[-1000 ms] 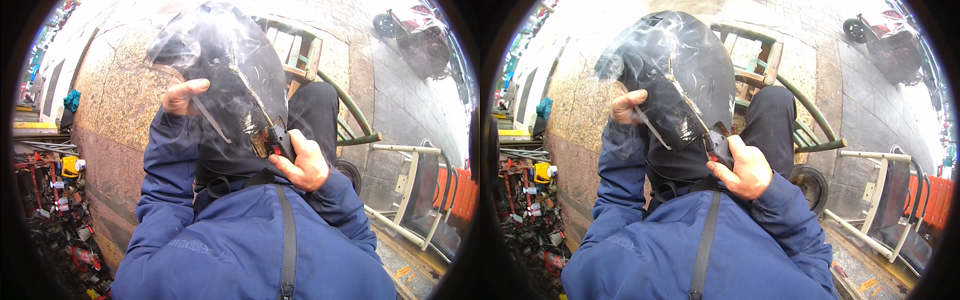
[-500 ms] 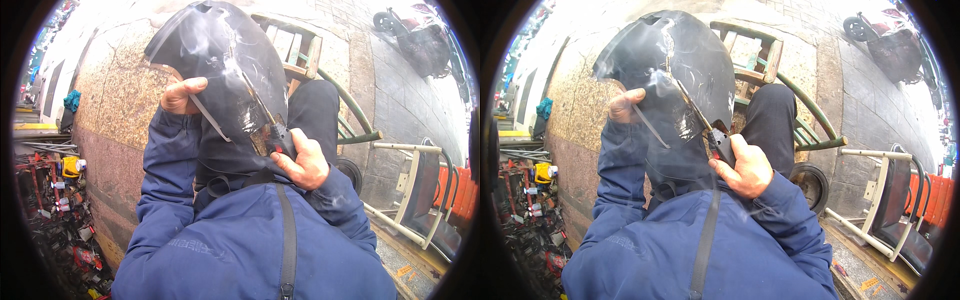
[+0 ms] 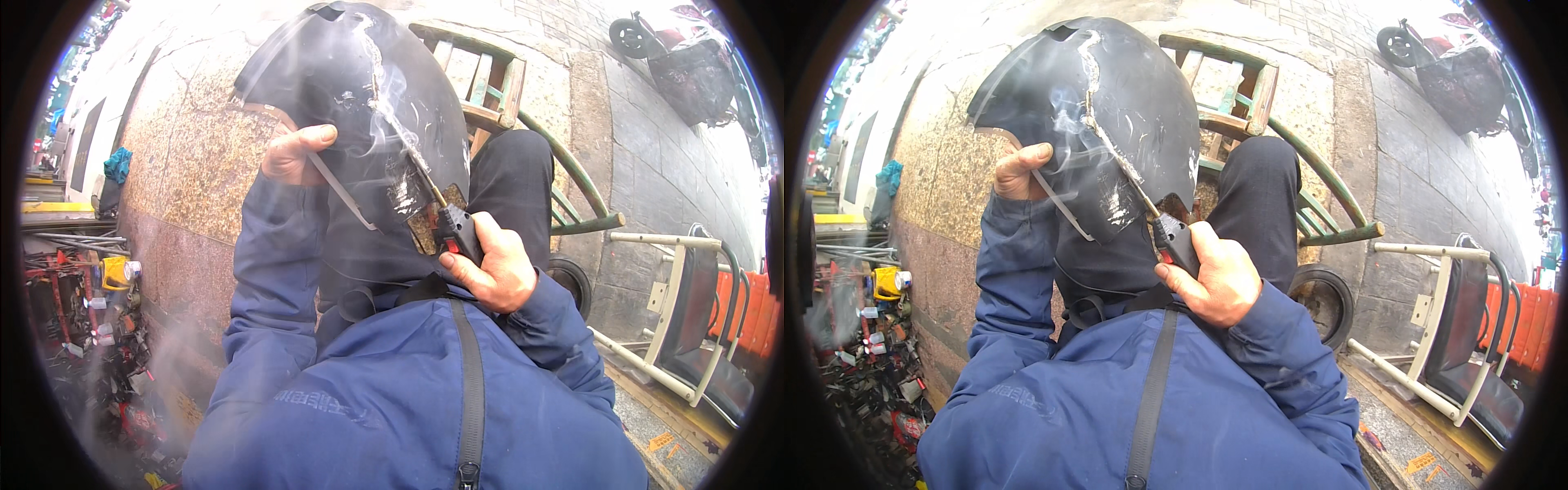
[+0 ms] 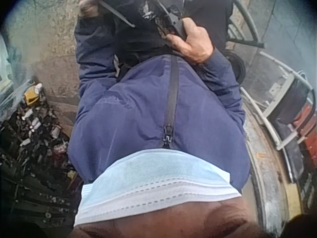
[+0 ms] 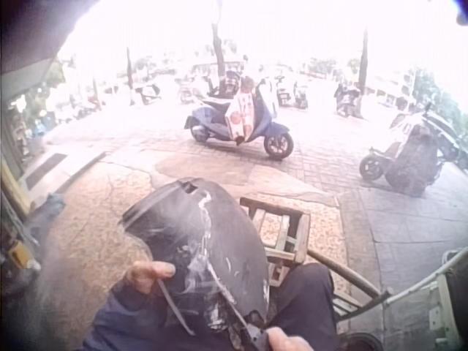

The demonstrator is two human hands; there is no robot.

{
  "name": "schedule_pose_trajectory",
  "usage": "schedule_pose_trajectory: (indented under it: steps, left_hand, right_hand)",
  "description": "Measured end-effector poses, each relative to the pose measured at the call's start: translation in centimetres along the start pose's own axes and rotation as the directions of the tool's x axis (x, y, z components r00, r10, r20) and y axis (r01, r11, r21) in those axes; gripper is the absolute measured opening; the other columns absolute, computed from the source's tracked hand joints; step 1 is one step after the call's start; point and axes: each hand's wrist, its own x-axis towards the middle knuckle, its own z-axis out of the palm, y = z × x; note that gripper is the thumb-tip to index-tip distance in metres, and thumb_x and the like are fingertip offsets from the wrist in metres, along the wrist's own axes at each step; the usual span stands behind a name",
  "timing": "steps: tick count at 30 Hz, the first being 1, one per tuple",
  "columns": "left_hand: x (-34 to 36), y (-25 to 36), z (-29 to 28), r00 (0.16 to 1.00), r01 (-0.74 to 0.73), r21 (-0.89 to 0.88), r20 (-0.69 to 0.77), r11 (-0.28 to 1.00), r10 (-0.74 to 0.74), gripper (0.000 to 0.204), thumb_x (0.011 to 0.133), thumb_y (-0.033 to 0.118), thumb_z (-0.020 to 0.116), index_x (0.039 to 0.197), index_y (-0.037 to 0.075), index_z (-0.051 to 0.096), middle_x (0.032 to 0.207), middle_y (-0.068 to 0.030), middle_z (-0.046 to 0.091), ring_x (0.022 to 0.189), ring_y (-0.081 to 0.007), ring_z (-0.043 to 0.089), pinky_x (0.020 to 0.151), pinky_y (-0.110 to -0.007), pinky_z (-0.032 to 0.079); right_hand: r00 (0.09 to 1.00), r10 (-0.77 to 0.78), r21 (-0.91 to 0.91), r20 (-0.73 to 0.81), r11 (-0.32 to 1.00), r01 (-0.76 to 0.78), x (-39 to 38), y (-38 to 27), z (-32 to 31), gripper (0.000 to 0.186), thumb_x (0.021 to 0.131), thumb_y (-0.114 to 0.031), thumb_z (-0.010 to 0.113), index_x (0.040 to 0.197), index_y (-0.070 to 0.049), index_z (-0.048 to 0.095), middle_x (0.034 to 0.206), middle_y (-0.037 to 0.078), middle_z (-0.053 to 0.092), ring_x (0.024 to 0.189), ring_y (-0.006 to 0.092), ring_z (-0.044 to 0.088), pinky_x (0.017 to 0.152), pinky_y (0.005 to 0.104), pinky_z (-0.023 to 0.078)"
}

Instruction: The person uses a soldering iron to melt and fuse a crack in a black plastic motorcycle fender. They hold the fender with one hand and guide the soldering iron along the crack with the other, producing smoke as the plastic melts.

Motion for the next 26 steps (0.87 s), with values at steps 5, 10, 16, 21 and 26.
schedule_pose_trajectory:
  steps: [5,10,16,21,26]
  left_hand:
    - [0.0,-0.7,0.9,0.992,-0.119,0.021,-0.04,0.993,0.119,0.047,0.097,0.014,0.06,0.136,-0.011,0.056,0.127,-0.0253,0.068,0.118,-0.035,0.068,0.107,-0.05,0.053]
    - [0.4,-0.5,0.8,0.993,0.034,-0.193,0.119,0.981,-0.011,0.051,0.098,0.016,0.057,0.14,-0.012,0.051,0.135,-0.0276,0.063,0.126,-0.039,0.063,0.113,-0.055,0.047]
    - [1.1,0.7,-1.1,0.946,0.1,-0.109,0.319,0.989,-0.06,0.054,0.101,0.018,0.053,0.147,-0.011,0.045,0.146,-0.0247,0.056,0.137,-0.0351,0.054,0.121,-0.052,0.038]
    - [0.8,-0.1,-1.1,0.987,-0.069,0.013,0.149,0.998,0.066,0.056,0.1,0.016,0.054,0.148,-0.011,0.043,0.146,-0.0241,0.056,0.135,-0.0343,0.055,0.118,-0.051,0.041]
    - [0.7,-0.1,-1.3,0.985,-0.081,0.006,0.154,0.997,0.08,0.063,0.101,0.023,0.057,0.151,-0.01,0.038,0.15,-0.0255,0.052,0.138,-0.0376,0.053,0.119,-0.052,0.04]
  right_hand:
    - [0.999,-0.023,-0.027,-0.03,0.999,0.023,0.0,0.4,0.1,0.033,0.091,-0.017,0.078,0.104,0.0,0.053,0.073,0.019,0.066,0.065,0.0389,0.068,0.061,0.0424,0.051]
    - [1.0,-0.026,-0.014,0.01,1.0,0.026,-0.1,0.0,0.1,0.033,0.091,-0.017,0.078,0.105,0.001,0.054,0.073,0.019,0.066,0.065,0.0388,0.068,0.061,0.0425,0.051]
    - [1.0,-0.007,-0.011,-0.005,1.0,0.007,-0.1,-0.2,0.1,0.032,0.092,-0.017,0.078,0.105,0.0,0.054,0.073,0.019,0.066,0.066,0.0386,0.068,0.061,0.0425,0.051]
    - [0.999,-0.019,-0.018,-0.048,1.0,0.019,-0.2,0.0,0.2,0.033,0.092,-0.018,0.078,0.104,0.0,0.054,0.074,0.021,0.066,0.066,0.039,0.068,0.061,0.0427,0.051]
    - [0.998,-0.019,-0.03,-0.053,0.999,0.017,-0.2,0.4,0.2,0.034,0.091,-0.02,0.079,0.104,0.0,0.054,0.074,0.022,0.065,0.066,0.0397,0.068,0.061,0.0428,0.051]
